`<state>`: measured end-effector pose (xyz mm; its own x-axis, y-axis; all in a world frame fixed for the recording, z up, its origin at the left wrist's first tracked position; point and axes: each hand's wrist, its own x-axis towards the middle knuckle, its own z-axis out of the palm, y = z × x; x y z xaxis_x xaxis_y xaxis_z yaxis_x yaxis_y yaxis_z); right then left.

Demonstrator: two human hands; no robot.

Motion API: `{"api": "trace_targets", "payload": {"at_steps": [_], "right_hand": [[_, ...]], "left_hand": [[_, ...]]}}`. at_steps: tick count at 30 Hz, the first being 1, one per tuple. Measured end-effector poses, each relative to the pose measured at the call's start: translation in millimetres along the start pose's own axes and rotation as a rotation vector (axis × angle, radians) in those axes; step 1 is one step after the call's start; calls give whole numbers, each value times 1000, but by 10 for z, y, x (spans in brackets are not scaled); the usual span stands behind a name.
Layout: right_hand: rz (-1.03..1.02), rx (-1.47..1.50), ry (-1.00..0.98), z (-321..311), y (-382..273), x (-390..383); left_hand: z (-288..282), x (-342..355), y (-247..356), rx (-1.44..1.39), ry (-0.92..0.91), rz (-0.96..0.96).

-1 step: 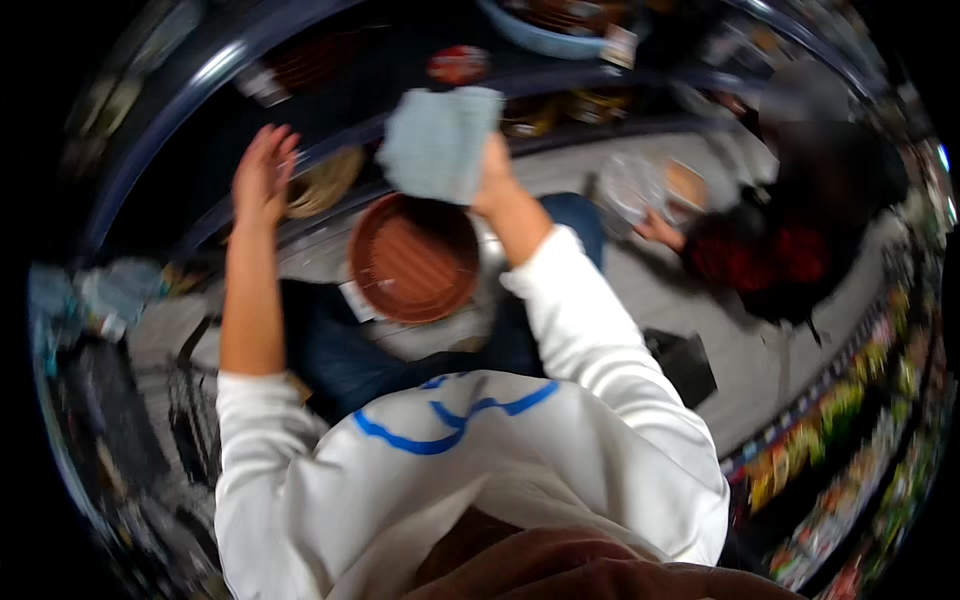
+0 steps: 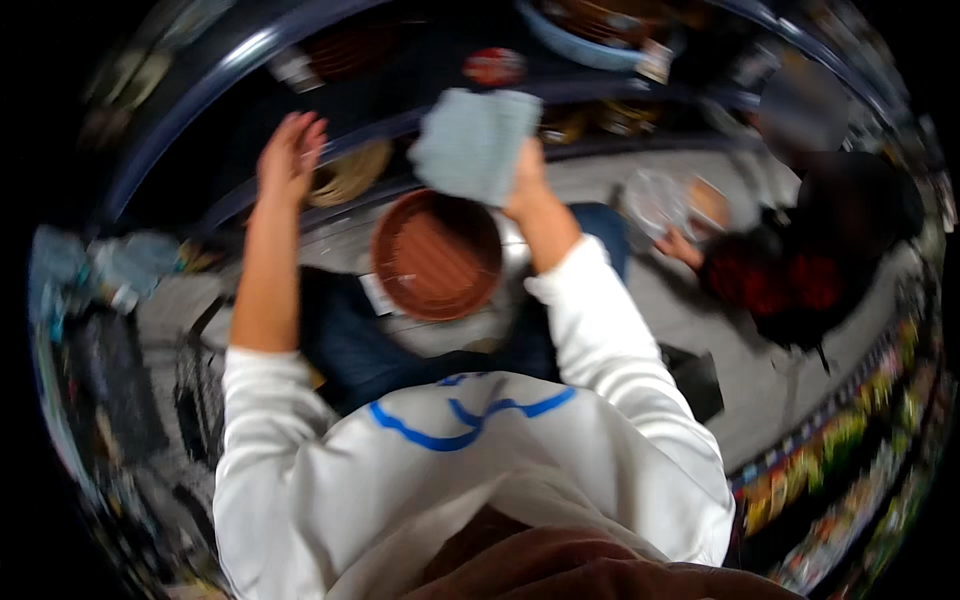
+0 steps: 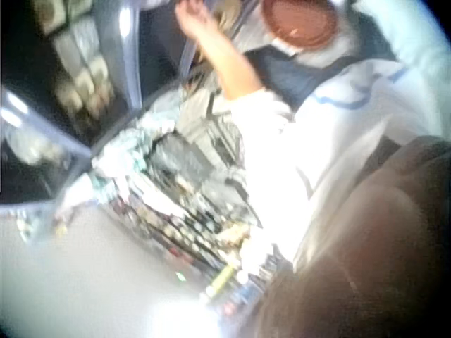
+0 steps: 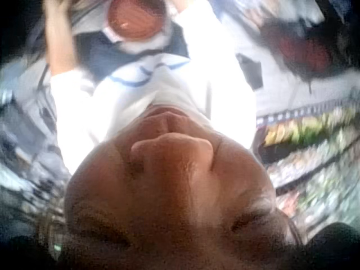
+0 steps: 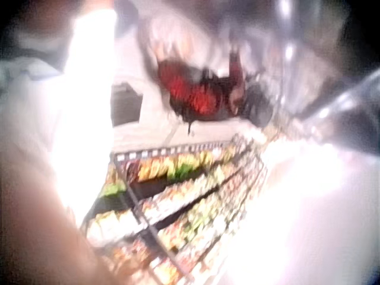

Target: The person sits on the floor in a store aisle and wipes several woven and plastic baskets with a cloth. They pick up each basket, wipe the interior and exterior surfaces, and place them back on the shelf or on their lap.

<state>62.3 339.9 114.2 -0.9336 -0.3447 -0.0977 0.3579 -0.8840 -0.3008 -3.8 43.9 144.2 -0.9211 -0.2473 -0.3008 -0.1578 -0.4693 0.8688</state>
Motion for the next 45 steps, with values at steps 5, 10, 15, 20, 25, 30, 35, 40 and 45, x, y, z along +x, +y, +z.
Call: {"api": "trace_targets", "payload": {"at_steps": [5, 10, 15, 20, 25, 30, 35, 40, 45], "right_hand": [[-75, -11, 79, -89, -95, 126], [-75, -28, 123, 0, -53, 179], [-96, -74, 119, -32, -138, 227], [-71, -60, 88, -22, -156, 284], [-59, -70, 65, -17, -200, 327], [-71, -109, 88, 3, -201, 313], [-69, -136, 123, -28, -190, 303], [-76, -167, 110, -53, -169, 339], [-45, -179, 177, -157, -132, 635]], "left_hand": [[158, 528, 162, -42, 222, 9], [468, 710, 307, -4, 224, -14], [1174, 607, 544, 3, -88, -72], [1363, 740, 737, 38, -268, -88], [1343, 808, 688, 80, -314, -107], [1180, 838, 665, 100, -296, -113], [1035, 947, 732, 97, -246, -66], [838, 1230, 747, 60, -136, 4], [398, 1581, 666, -16, 8, 75]]}}
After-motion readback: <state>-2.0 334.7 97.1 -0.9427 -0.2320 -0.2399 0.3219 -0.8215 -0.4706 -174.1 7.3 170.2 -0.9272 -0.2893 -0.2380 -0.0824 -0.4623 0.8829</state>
